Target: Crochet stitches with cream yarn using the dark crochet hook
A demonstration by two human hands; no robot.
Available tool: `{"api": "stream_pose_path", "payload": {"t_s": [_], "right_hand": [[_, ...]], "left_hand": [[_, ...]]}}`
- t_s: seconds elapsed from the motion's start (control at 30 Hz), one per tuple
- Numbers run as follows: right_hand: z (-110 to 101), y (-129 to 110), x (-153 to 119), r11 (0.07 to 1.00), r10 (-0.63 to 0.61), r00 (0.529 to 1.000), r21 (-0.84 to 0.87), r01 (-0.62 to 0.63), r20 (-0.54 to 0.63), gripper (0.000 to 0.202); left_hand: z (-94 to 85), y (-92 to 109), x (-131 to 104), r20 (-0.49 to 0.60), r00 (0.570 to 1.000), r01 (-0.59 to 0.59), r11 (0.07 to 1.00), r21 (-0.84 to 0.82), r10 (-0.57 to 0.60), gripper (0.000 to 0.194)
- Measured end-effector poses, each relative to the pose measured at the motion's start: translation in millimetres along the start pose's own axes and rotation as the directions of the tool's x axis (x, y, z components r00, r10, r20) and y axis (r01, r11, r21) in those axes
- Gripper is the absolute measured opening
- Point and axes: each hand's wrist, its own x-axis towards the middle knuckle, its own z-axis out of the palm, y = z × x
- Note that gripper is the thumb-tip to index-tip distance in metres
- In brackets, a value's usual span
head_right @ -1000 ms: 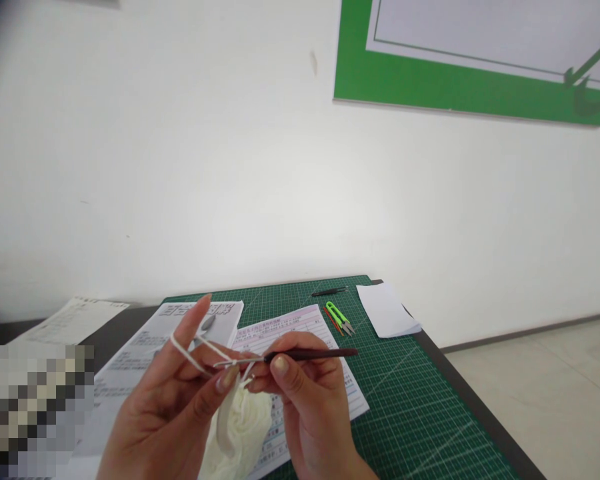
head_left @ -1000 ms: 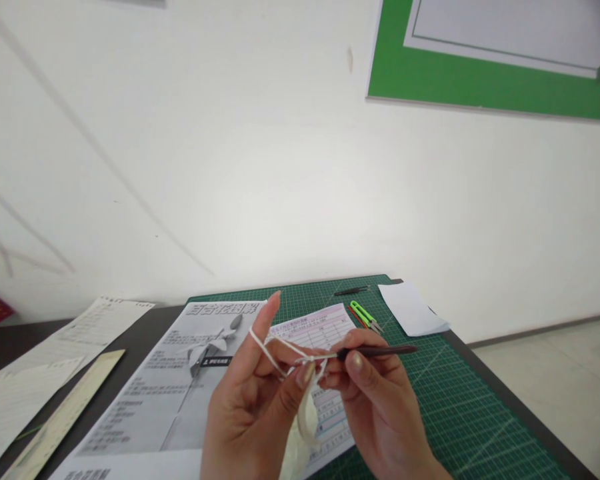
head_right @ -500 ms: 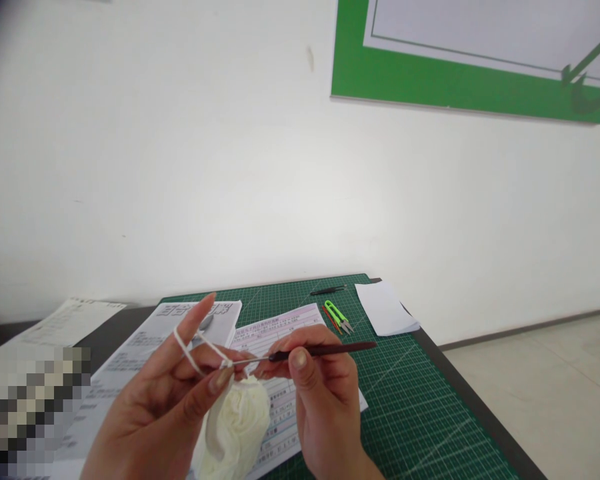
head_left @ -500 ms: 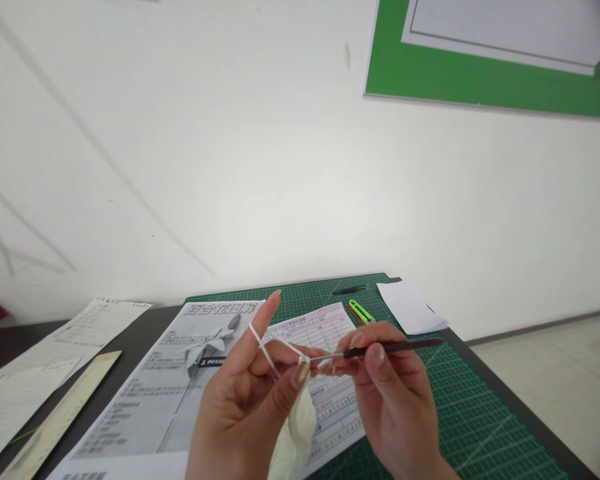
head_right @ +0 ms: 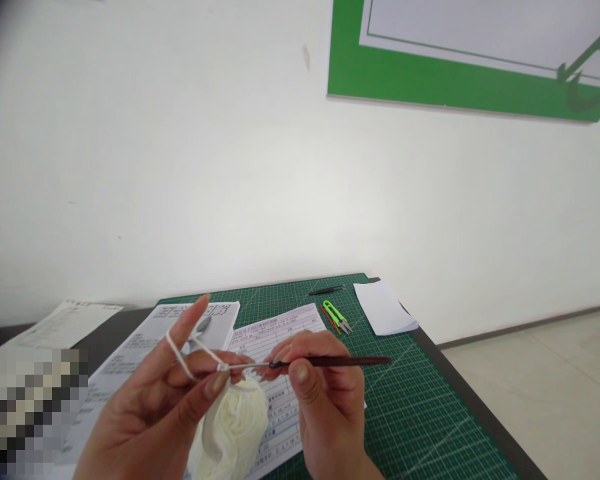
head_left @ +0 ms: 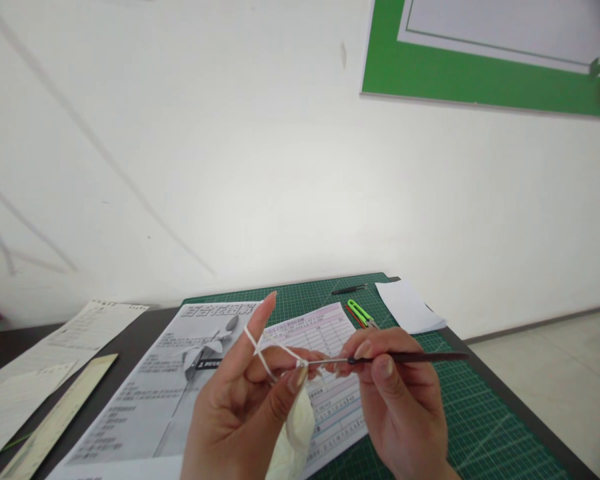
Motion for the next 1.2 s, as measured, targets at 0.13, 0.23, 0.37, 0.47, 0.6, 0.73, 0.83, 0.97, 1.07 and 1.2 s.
{"api": "stream_pose_path", "payload": {"t_s": [0.13, 0.23, 0.37, 0.47, 0.6, 0.73, 0.83, 0.97, 1.07, 1.2], "right_hand": [[-2.2, 0.3, -0.3, 0.999, -0.031, 0.999, -0.024, 0.031, 0.032, 0.009], [-2.5, -0.7, -0.8, 0.996, -0.070, 0.997, -0.055, 0.073, 0.043, 0.010], [-0.2, -3.3, -0.2, 0.991, -0.106, 0.994, -0.079, 0.109, 0.040, 0.010], [-0.3, -4.1, 0.7, 0.990, -0.107, 0.993, -0.088, 0.111, 0.046, 0.010], [-3.0, -3.2, 0.1, 0.988, -0.110, 0.989, -0.097, 0.120, 0.097, 0.010], [-2.6, -3.6, -1.5, 0.974, -0.159, 0.981, -0.143, 0.173, 0.108, 0.011], [-1.0, -5.1, -2.1, 0.964, -0.192, 0.975, -0.165, 0.209, 0.115, 0.012], [-2.3, -6.7, -2.6, 0.936, -0.223, 0.960, -0.237, 0.259, 0.168, 0.013], [-3.6, -7.4, -3.9, 0.897, -0.254, 0.940, -0.308, 0.317, 0.227, 0.016], [-1.4, -8.4, -5.9, 0.886, -0.245, 0.944, -0.345, 0.311, 0.220, 0.017]], "left_hand": [[1.6, 0.4, -0.1, -0.014, 1.000, 0.005, 1.000, -0.001, -0.005, 0.062], [-1.1, -1.2, 0.8, 0.007, 1.000, 0.010, 1.000, -0.004, -0.010, 0.064], [0.3, 0.3, -0.7, -0.010, 1.000, 0.024, 1.000, -0.009, -0.025, 0.067], [5.5, 3.7, -2.8, -0.039, 0.998, 0.057, 0.998, -0.008, -0.057, 0.068], [9.1, 6.1, -3.6, -0.076, 0.994, 0.072, 0.997, -0.015, -0.073, 0.070], [9.2, 6.2, -3.4, -0.089, 0.993, 0.081, 0.997, -0.019, -0.083, 0.068], [9.7, 6.3, -3.4, -0.087, 0.993, 0.077, 0.997, -0.011, -0.078, 0.066], [10.2, 6.3, -3.7, -0.095, 0.994, 0.062, 0.998, -0.004, -0.062, 0.066], [10.4, 6.3, -4.2, -0.101, 0.993, 0.061, 0.998, 0.007, -0.060, 0.068], [11.8, 6.9, -5.4, -0.109, 0.992, 0.059, 0.998, 0.001, -0.058, 0.067]]}}
